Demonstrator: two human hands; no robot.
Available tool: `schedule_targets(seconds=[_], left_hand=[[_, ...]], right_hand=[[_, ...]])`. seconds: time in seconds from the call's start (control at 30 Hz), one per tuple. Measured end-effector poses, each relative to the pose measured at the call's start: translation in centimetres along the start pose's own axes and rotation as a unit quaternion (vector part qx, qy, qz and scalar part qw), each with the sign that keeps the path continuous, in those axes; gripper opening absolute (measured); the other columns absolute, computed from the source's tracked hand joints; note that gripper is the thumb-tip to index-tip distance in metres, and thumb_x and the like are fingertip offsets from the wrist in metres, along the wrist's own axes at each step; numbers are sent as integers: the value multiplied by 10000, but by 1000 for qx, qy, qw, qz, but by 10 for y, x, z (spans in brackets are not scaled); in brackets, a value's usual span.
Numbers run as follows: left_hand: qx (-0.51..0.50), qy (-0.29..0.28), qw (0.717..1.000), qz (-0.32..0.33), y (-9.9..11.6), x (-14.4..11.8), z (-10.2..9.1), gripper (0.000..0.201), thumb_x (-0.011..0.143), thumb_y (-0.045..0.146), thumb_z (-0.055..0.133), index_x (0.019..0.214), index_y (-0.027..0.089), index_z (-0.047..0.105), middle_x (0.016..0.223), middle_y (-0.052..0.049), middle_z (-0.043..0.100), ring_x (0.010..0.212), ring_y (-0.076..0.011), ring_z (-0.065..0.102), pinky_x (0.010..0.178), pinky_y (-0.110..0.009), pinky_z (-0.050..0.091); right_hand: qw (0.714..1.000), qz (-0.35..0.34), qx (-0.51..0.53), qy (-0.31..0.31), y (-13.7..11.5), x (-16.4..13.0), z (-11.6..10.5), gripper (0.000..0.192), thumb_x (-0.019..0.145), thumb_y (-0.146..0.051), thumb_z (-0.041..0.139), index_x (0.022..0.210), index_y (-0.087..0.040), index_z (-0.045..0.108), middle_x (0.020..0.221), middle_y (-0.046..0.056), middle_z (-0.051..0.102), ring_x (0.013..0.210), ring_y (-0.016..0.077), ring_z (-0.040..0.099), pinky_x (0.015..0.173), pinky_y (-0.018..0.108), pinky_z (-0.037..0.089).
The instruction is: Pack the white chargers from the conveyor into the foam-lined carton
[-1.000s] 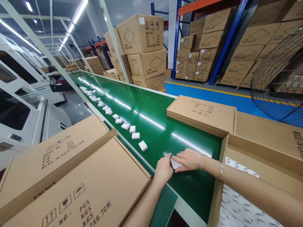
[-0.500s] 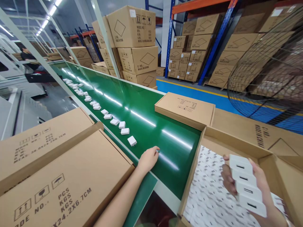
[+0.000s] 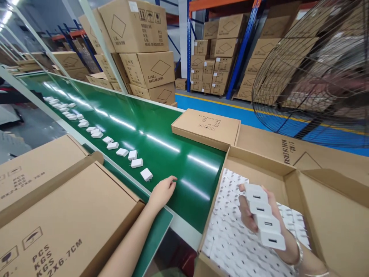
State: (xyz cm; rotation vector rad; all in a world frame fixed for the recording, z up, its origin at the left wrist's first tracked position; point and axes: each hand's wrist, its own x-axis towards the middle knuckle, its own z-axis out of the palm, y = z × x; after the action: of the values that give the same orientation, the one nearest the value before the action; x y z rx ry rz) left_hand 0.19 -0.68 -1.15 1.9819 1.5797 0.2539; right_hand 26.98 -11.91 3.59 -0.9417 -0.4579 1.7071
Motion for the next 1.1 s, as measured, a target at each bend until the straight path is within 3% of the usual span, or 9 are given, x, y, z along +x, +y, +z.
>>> schedule_targets(seconds=[0.5,0.77,0.93,1.03,1.1], left_hand=[[60,-21,998,-6,4,-1,1,326,861,279,311,1088,223,538,1050,-31,632,973,-194,571,731,-262,427],[66,-24,998,-2,6,-1,0,324,860,287,313,1086,222,536,1039,-32,635,978,-192,569,742,-263,426],[60,-27,998,0,7,-3,-1,328,859,290,311,1086,219,536,1021,-32,640,973,-194,568,742,-267,426],[55,-29,998,0,6,-1,-1,331,857,290,314,1090,216,537,1008,-33,643,966,-193,571,739,-268,429],[52,-23,998,4,5,0,0,331,858,293,314,1085,213,541,1009,-35,644,964,-193,573,748,-273,433]], right_hand=[[997,3,-6,-81,2,-5,-3,386,768,-592,345,851,-231,454,460,-38,514,276,116,429,263,196,310],[1000,7,-14,-7,-3,-4,1,416,765,-586,391,825,-193,513,465,-31,484,310,102,430,303,201,294],[1000,8,-19,0,0,-4,2,437,781,-594,369,734,-185,516,469,-27,464,316,93,407,308,204,284],[996,2,-87,20,-6,-4,-2,503,784,-637,335,616,-186,481,459,-14,451,337,93,393,327,218,310],[982,-33,-164,82,-22,-2,-11,516,778,-663,333,603,-196,466,457,-8,452,368,110,405,341,230,323]])
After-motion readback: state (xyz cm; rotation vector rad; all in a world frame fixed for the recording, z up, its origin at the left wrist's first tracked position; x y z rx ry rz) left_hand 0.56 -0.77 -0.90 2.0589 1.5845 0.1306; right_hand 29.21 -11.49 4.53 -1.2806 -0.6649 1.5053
